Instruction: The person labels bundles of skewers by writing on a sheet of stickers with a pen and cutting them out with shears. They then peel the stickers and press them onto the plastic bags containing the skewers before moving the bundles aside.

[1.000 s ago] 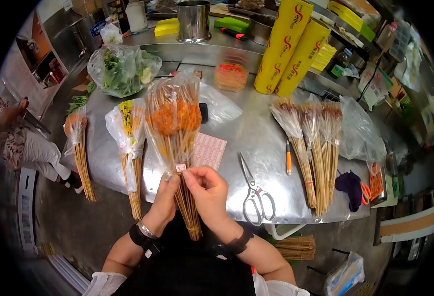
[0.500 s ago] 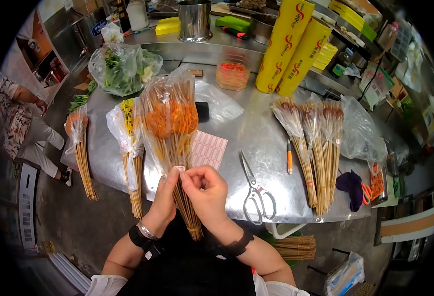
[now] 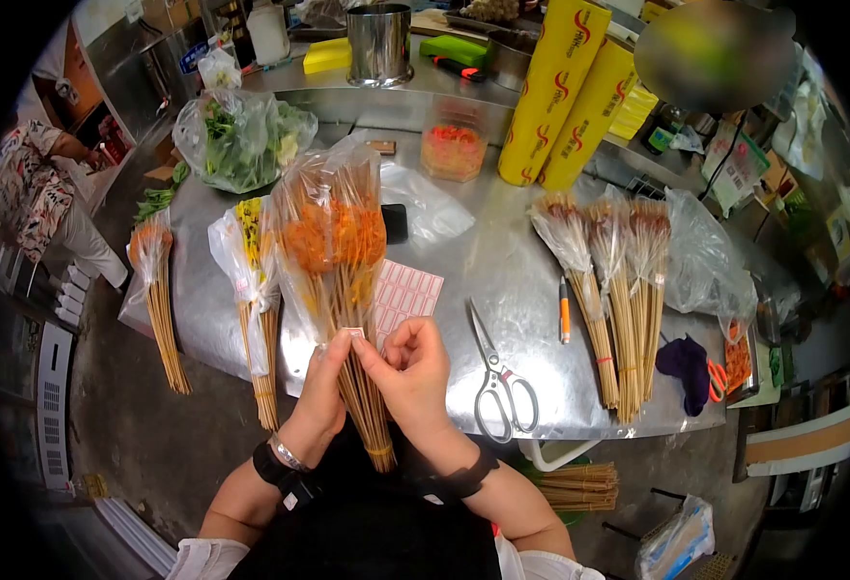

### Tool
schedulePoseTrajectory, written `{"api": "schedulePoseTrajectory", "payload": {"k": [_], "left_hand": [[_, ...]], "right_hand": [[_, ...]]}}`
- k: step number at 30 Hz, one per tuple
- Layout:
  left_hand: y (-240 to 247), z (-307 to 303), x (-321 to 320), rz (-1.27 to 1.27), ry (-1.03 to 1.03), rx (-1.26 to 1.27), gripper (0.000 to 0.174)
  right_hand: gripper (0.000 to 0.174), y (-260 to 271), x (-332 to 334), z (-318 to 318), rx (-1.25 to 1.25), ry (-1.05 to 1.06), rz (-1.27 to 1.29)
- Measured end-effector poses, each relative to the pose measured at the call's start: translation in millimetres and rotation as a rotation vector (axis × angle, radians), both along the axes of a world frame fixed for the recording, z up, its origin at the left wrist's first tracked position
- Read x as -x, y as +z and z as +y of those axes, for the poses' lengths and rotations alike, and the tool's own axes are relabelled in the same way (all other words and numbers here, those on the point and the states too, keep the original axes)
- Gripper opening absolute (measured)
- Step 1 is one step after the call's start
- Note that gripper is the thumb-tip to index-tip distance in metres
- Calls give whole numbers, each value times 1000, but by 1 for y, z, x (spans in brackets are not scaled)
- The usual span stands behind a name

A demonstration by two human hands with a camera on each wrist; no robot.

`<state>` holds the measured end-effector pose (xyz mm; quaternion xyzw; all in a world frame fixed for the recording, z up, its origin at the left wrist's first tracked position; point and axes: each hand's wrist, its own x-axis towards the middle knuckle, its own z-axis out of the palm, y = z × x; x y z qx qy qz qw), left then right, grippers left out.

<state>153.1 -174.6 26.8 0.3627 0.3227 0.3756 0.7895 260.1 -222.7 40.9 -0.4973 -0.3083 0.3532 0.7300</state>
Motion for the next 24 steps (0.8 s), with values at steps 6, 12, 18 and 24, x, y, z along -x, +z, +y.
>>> {"api": "schedulePoseTrajectory", "payload": {"k": [6, 12, 18, 24], "left_hand": [[6, -3, -3, 13, 18, 1, 44], [-11, 2, -3, -12, -25, 72, 47], [-11, 10, 7, 24, -13, -12, 39], [28, 79, 73, 374, 246, -325, 51]], "right_hand": [[27, 5, -6, 2, 15, 106, 105], [20, -19, -7, 6, 10, 55, -15], [11, -20, -9, -7, -47, 108, -29], [14, -59, -17, -27, 158, 125, -335]]}}
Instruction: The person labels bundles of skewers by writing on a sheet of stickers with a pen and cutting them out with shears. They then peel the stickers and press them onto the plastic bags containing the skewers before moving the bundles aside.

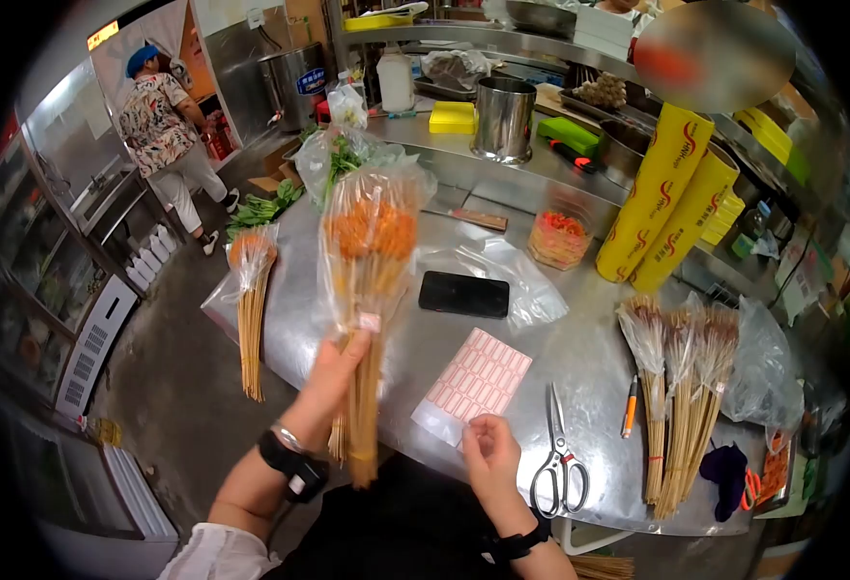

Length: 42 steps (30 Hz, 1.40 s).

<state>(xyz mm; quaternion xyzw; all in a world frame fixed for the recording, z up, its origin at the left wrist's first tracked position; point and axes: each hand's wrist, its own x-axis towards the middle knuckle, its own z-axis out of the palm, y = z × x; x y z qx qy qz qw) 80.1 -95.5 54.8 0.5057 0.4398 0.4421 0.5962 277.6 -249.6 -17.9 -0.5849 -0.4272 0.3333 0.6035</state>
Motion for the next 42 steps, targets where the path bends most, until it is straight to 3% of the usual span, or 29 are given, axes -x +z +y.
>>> {"api": "schedulePoseTrajectory", "payload": {"k": [1, 5, 7, 10, 12, 14, 17, 20, 22, 24, 27, 31, 34, 35, 36, 37, 39, 42], "left_hand": [[8, 11, 12, 187, 29, -172, 57], [-6, 55, 44, 345, 71, -178, 61], [-17, 66, 42, 384, 86, -113, 64], [-43, 70, 36, 664, 9, -369, 68], [-69, 85, 34, 682, 36, -467, 63], [-65, 85, 37, 801, 61, -463, 60], [-23, 67, 46, 977, 52, -327, 75], [-43, 95, 104, 1116, 264, -610, 73], [-31, 103, 139, 1184, 443, -626, 71], [-17, 101, 161, 1266, 526, -374, 68], [-35, 104, 187, 1311, 487, -196, 67], [-75, 122, 211, 1263, 429, -126, 70], [-87, 136, 235, 816, 337, 43, 46], [-96, 138, 253, 453, 275, 182, 28], [-66, 126, 241, 520, 215, 163, 22], [-100, 144, 271, 360, 226, 216, 20], [-35, 107, 221, 163, 174, 301, 18], [-46, 107, 227, 176, 160, 292, 15]], "right_hand": [[15, -6, -1, -3, 32, 9, -50], [13, -36, -5, -5, 44, -12, -314], [12, -31, -3, -5, 65, 0, -335], [11, -36, -8, -6, 60, 12, -368], [10, -31, -6, -6, 34, 13, -338], [9, -35, -6, -5, 49, 18, -325], [7, -35, -6, -6, 71, 30, -272], [7, -35, -6, -7, 66, 36, -282], [8, -33, -5, -5, 41, 39, -308], [8, -35, -6, -4, 24, 43, -366], [8, -29, -5, -5, 32, 41, -431], [9, -24, -4, -4, 42, 52, -470], [9, -25, -2, -3, 24, 37, -440], [8, -28, -3, -3, 51, 44, -459], [7, -24, -3, -1, 23, 35, -504], [8, -26, -5, -1, 19, 48, -529], [10, -24, -4, -3, 0, 28, -502], [12, -19, -4, -3, -59, 3, -506]]}}
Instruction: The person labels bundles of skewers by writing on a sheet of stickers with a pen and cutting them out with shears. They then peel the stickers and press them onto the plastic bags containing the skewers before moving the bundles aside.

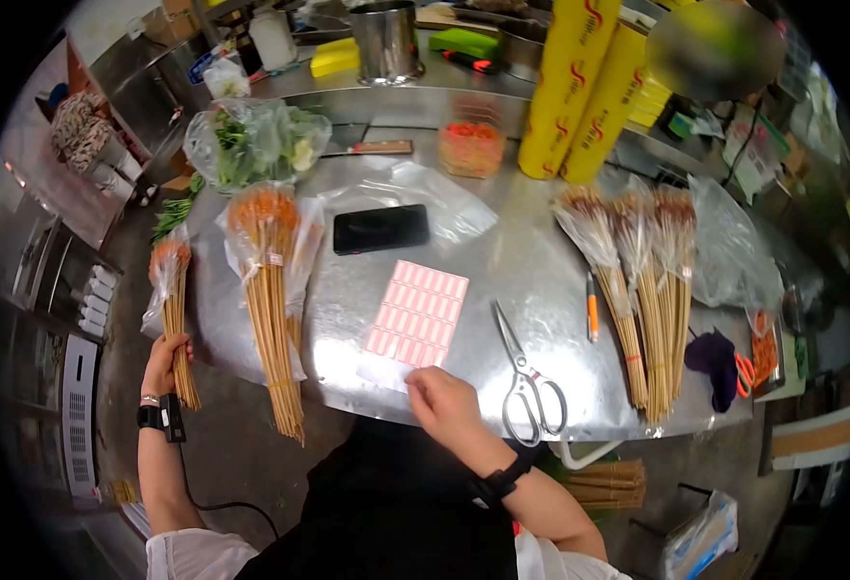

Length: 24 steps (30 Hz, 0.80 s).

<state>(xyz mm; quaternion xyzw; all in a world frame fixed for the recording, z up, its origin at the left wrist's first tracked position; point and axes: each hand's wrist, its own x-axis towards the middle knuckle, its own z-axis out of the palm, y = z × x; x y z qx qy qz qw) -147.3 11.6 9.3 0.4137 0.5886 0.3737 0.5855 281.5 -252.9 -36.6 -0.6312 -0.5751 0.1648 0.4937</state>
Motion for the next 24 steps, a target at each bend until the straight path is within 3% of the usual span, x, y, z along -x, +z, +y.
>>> {"api": "schedulePoseTrajectory", "payload": {"k": [7, 10, 11, 13, 15, 18, 24], "left_hand": [[-29, -11, -14, 154, 73, -152, 16], [-26, -23, -7, 161, 81, -244, 18], [-24, -26, 1, 201, 132, -280, 19], [9, -42, 1, 241, 45, -311, 20], [46, -65, -21, 147, 21, -356, 25], [97, -100, -79, 96, -78, -341, 23], [109, -131, -216, 70, -302, -334, 36]], "right_hand": [[13, 11, -4, -7, 43, 54, 193], [15, 40, -20, -28, 151, 66, 91], [17, 44, -28, -37, 132, 8, -4], [20, 49, -50, -56, 89, -101, -198], [33, 54, -69, -69, 88, -240, -425], [38, 48, -76, -82, 173, -363, -459], [42, 25, -86, -100, 198, -384, -465]]}}
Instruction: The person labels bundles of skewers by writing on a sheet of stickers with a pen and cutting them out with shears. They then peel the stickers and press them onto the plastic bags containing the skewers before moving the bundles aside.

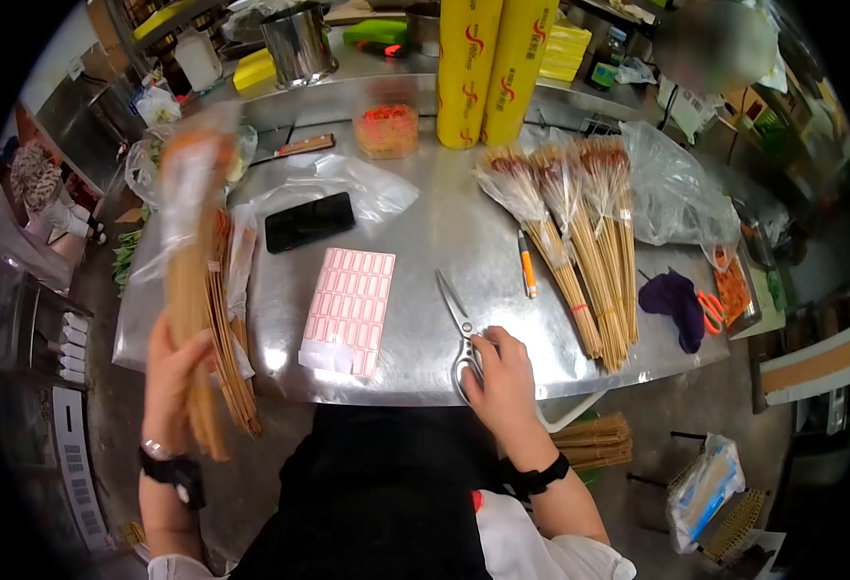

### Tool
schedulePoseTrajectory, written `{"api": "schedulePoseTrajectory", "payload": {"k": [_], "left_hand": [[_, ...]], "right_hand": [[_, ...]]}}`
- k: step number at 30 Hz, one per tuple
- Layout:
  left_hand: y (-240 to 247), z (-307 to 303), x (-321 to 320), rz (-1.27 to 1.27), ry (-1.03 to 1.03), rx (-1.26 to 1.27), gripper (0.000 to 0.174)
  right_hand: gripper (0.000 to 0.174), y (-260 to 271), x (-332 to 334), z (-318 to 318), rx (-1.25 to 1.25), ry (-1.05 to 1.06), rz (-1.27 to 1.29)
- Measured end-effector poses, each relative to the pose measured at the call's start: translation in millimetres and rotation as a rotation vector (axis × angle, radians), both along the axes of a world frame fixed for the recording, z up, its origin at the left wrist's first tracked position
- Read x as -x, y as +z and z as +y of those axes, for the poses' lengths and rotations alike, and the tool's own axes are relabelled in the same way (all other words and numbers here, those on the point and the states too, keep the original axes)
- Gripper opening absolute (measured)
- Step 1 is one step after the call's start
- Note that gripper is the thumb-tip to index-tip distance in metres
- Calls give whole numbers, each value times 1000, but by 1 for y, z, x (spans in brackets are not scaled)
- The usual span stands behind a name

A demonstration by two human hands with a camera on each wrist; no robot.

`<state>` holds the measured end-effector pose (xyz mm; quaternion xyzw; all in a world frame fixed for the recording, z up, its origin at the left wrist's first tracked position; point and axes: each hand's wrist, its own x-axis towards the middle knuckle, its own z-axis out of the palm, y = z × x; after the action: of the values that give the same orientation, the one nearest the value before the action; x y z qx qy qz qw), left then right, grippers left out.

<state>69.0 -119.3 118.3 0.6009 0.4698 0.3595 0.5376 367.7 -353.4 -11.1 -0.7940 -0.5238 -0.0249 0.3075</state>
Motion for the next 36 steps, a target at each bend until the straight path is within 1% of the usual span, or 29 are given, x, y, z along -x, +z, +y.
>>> {"api": "schedulePoseTrajectory", "payload": {"k": [1, 2, 5, 6, 7, 9, 10, 11, 12, 13, 14, 15, 17, 18, 20, 22, 24, 26, 29, 33, 34, 35, 36], "left_hand": [[-6, 1, -19, 46, -68, 1, 39], [-16, 0, -38, 13, -137, 33, 41], [-49, -9, -105, -10, -316, 126, 46], [-62, -14, -127, -55, -364, 145, 45], [-70, -22, -147, -101, -406, 166, 43], [-63, -42, -179, 4, -578, 100, 43], [-118, -43, -203, 18, -537, 42, 39], [-90, -57, -207, 220, -454, 17, 40], [-125, -62, -219, 79, -364, -243, 46], [-156, -65, -240, 95, -357, -110, 50], [-164, -71, -246, 86, -340, -128, 50], [-161, -76, -250, 77, -324, -145, 51], [-170, -74, -242, 99, -516, -196, 59], [-161, -76, -232, 177, -575, -273, 56], [-126, -66, -199, 330, -691, -452, 51], [-114, -62, -171, 258, -566, -571, 44], [-102, -51, -141, 338, -536, -549, 41], [-100, -42, -114, 418, -445, -570, 43], [-112, -35, -82, 420, -326, -576, 48], [-121, -34, -66, 634, -232, -648, 59], [-122, -35, -64, 631, -207, -647, 60], [-122, -34, -64, 626, -184, -649, 60], [-123, -31, -63, 631, -176, -673, 59]], "right_hand": [[42, -1, -1, -5, 4, -2, -19], [41, -1, -3, -9, 10, -4, -40], [39, -4, -9, -25, -25, -142, -53], [39, 1, -12, -30, -12, -168, 7], [40, 1, -17, -39, 4, -208, -13], [41, -11, -26, -49, 11, -217, -27], [44, -22, -31, -55, 19, -221, -62], [48, -34, -37, -55, -61, -176, -91], [48, -41, -39, -55, -71, -161, -64], [47, -32, -35, -54, -28, -177, -64], [45, -29, -31, -52, 12, -190, -58], [43, -25, -32, -50, 65, -231, -64], [42, -22, -33, -47, 71, -203, -39], [41, -18, -32, -53, 92, -210, -25], [40, -14, -30, -53, 85, -206, -20], [40, -16, -31, -52, 86, -192, -25], [41, -14, -31, -51, 86, -191, -16], [43, -8, -32, -51, 93, -178, -13], [47, 3, -31, -52, 166, -178, 14], [50, 9, -34, -52, 256, -207, -15], [50, 4, -36, -54, 215, -203, -71], [53, 6, -37, -56, 260, -221, -10], [55, 1, -38, -58, 216, -213, 3]]}}
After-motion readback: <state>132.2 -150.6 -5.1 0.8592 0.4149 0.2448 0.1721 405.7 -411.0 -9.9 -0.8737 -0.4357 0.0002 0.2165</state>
